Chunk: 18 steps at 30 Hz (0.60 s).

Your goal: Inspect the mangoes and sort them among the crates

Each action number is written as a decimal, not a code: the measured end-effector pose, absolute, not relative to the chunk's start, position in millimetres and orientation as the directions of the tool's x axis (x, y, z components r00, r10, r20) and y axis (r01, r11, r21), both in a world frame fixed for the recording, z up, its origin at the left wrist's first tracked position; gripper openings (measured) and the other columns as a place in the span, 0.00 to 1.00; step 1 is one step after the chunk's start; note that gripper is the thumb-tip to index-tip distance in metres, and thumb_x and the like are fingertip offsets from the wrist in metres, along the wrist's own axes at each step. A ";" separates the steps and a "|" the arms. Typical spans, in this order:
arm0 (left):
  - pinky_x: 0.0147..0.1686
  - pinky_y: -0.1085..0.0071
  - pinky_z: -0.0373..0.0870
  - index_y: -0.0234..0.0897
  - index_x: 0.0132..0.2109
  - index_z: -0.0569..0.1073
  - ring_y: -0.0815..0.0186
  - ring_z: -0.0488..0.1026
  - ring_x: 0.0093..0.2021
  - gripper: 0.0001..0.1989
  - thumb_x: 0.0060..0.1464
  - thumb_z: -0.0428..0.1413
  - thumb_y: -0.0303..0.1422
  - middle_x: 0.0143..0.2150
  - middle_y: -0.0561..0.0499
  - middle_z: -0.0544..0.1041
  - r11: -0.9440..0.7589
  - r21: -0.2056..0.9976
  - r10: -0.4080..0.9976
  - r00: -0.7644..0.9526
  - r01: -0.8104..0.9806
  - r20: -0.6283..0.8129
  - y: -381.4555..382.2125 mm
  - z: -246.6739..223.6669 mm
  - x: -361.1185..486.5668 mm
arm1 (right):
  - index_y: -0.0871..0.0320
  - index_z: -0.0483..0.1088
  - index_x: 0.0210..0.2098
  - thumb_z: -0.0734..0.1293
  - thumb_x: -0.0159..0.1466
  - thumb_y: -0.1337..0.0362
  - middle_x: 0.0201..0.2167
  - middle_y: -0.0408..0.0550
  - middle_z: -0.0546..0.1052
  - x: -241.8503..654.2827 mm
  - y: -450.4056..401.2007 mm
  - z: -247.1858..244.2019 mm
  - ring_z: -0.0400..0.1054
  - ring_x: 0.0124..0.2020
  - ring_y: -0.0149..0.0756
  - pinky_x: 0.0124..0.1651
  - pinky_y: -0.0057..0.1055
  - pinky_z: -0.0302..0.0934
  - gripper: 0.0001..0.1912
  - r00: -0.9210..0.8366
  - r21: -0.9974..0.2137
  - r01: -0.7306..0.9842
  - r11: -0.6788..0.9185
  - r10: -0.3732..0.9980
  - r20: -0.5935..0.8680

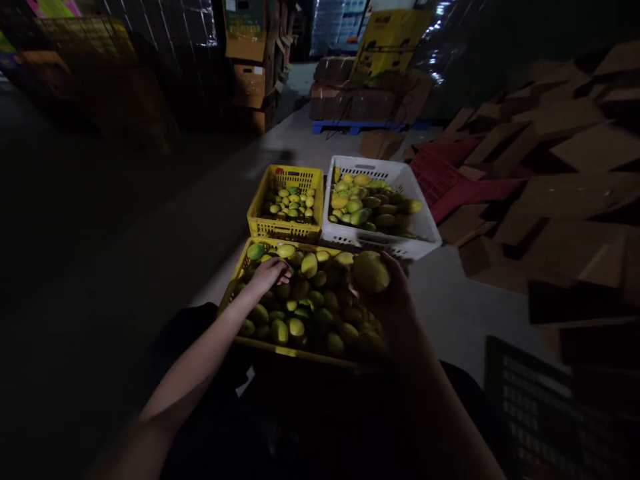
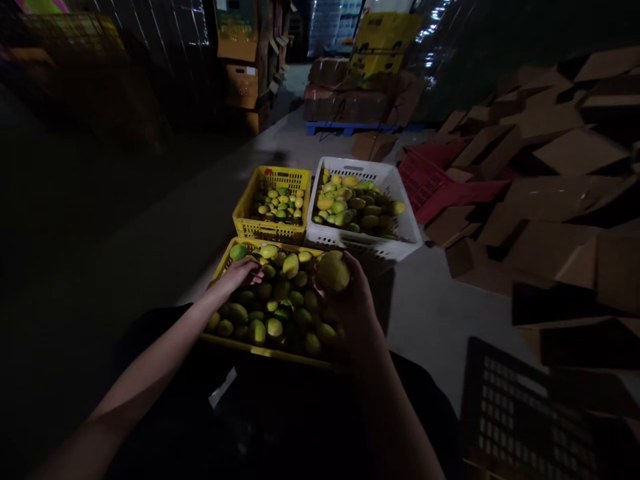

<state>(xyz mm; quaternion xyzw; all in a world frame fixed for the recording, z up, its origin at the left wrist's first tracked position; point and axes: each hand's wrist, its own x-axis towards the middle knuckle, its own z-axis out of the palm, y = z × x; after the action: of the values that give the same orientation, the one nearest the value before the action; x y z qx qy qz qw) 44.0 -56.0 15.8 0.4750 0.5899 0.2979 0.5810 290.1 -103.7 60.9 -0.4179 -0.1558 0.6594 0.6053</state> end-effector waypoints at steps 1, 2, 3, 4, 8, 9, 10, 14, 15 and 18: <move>0.42 0.66 0.72 0.39 0.34 0.73 0.60 0.77 0.36 0.06 0.57 0.53 0.31 0.33 0.48 0.79 0.348 0.893 0.912 0.121 0.285 -0.393 -52.6 7.8 48.3 | 0.54 0.72 0.34 0.72 0.56 0.56 0.27 0.44 0.80 291.5 -101.9 59.1 0.76 0.29 0.37 0.30 0.31 0.74 0.10 0.081 -0.681 -0.696 -0.227 0.918 -0.389; 0.47 0.64 0.72 0.39 0.34 0.73 0.57 0.78 0.41 0.04 0.55 0.54 0.30 0.35 0.47 0.79 0.325 0.880 0.916 0.118 0.346 -0.384 -51.3 -0.7 52.4 | 0.54 0.72 0.33 0.72 0.56 0.57 0.26 0.43 0.79 291.6 -100.7 58.2 0.76 0.28 0.37 0.30 0.31 0.74 0.09 0.076 -0.639 -0.731 -0.239 0.902 -0.425; 0.52 0.63 0.70 0.40 0.33 0.73 0.55 0.76 0.48 0.02 0.53 0.57 0.29 0.38 0.47 0.79 0.304 0.868 0.918 0.122 0.394 -0.377 -52.3 -9.7 56.0 | 0.54 0.71 0.32 0.72 0.57 0.58 0.26 0.43 0.79 290.9 -100.3 58.5 0.76 0.28 0.36 0.30 0.31 0.74 0.09 0.069 -0.596 -0.764 -0.247 0.887 -0.457; 0.57 0.61 0.67 0.40 0.33 0.74 0.52 0.73 0.54 0.04 0.49 0.60 0.27 0.43 0.45 0.79 0.284 0.856 0.920 0.130 0.432 -0.371 -55.2 -18.7 58.8 | 0.54 0.71 0.32 0.71 0.57 0.59 0.26 0.43 0.79 289.7 -100.7 59.9 0.76 0.28 0.36 0.30 0.31 0.74 0.08 0.065 -0.561 -0.790 -0.247 0.876 -0.477; 0.68 0.46 0.47 0.40 0.36 0.75 0.40 0.57 0.68 0.17 0.38 0.64 0.18 0.63 0.42 0.70 0.210 0.788 0.912 0.175 0.579 -0.372 -74.5 -51.5 61.1 | 0.54 0.70 0.32 0.70 0.60 0.60 0.26 0.43 0.79 287.2 -108.5 72.8 0.75 0.28 0.35 0.31 0.31 0.74 0.06 0.060 -0.501 -0.831 -0.241 0.857 -0.512; 0.69 0.43 0.44 0.40 0.38 0.75 0.39 0.55 0.69 0.19 0.39 0.63 0.17 0.66 0.42 0.68 0.195 0.770 0.909 0.184 0.608 -0.375 -77.8 -57.8 60.4 | 0.55 0.70 0.32 0.69 0.60 0.60 0.26 0.43 0.79 288.2 -111.3 76.1 0.75 0.28 0.35 0.32 0.31 0.74 0.05 0.055 -0.489 -0.836 -0.248 0.850 -0.524; 0.69 0.40 0.41 0.40 0.40 0.75 0.39 0.54 0.69 0.19 0.40 0.62 0.17 0.67 0.41 0.66 0.178 0.752 0.907 0.190 0.635 -0.375 -79.6 -62.9 59.8 | 0.55 0.70 0.31 0.69 0.61 0.61 0.26 0.42 0.79 289.8 -114.0 78.7 0.75 0.28 0.35 0.32 0.31 0.74 0.05 0.047 -0.478 -0.841 -0.255 0.844 -0.534; 0.68 0.40 0.37 0.40 0.43 0.73 0.41 0.52 0.70 0.16 0.48 0.58 0.18 0.68 0.38 0.63 0.116 0.678 0.918 0.183 0.726 -0.352 -75.3 -71.9 60.1 | 0.53 0.71 0.33 0.71 0.59 0.62 0.28 0.40 0.79 301.2 -121.5 81.0 0.76 0.31 0.35 0.35 0.33 0.74 0.05 0.041 -0.460 -0.856 -0.235 0.856 -0.515; 0.68 0.40 0.37 0.39 0.42 0.73 0.41 0.51 0.70 0.15 0.49 0.57 0.18 0.67 0.38 0.63 0.104 0.659 0.922 0.176 0.745 -0.345 -73.4 -72.0 60.4 | 0.53 0.71 0.33 0.71 0.58 0.63 0.28 0.40 0.80 304.3 -122.4 79.9 0.76 0.31 0.36 0.35 0.34 0.75 0.05 0.045 -0.457 -0.860 -0.228 0.858 -0.512; 0.68 0.42 0.39 0.38 0.40 0.72 0.41 0.51 0.70 0.14 0.48 0.59 0.19 0.65 0.36 0.65 0.075 0.608 0.932 0.161 0.790 -0.325 -71.7 -71.2 60.0 | 0.53 0.71 0.34 0.72 0.58 0.64 0.29 0.41 0.80 312.0 -123.1 75.1 0.76 0.32 0.36 0.36 0.35 0.75 0.06 0.073 -0.453 -0.867 -0.210 0.844 -0.531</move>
<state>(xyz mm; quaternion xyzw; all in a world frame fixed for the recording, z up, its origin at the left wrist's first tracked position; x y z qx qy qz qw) 60.0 -71.7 -71.2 0.6727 0.6401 0.0990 0.3576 312.0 -123.1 75.1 -0.3762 0.0148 0.6808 0.6284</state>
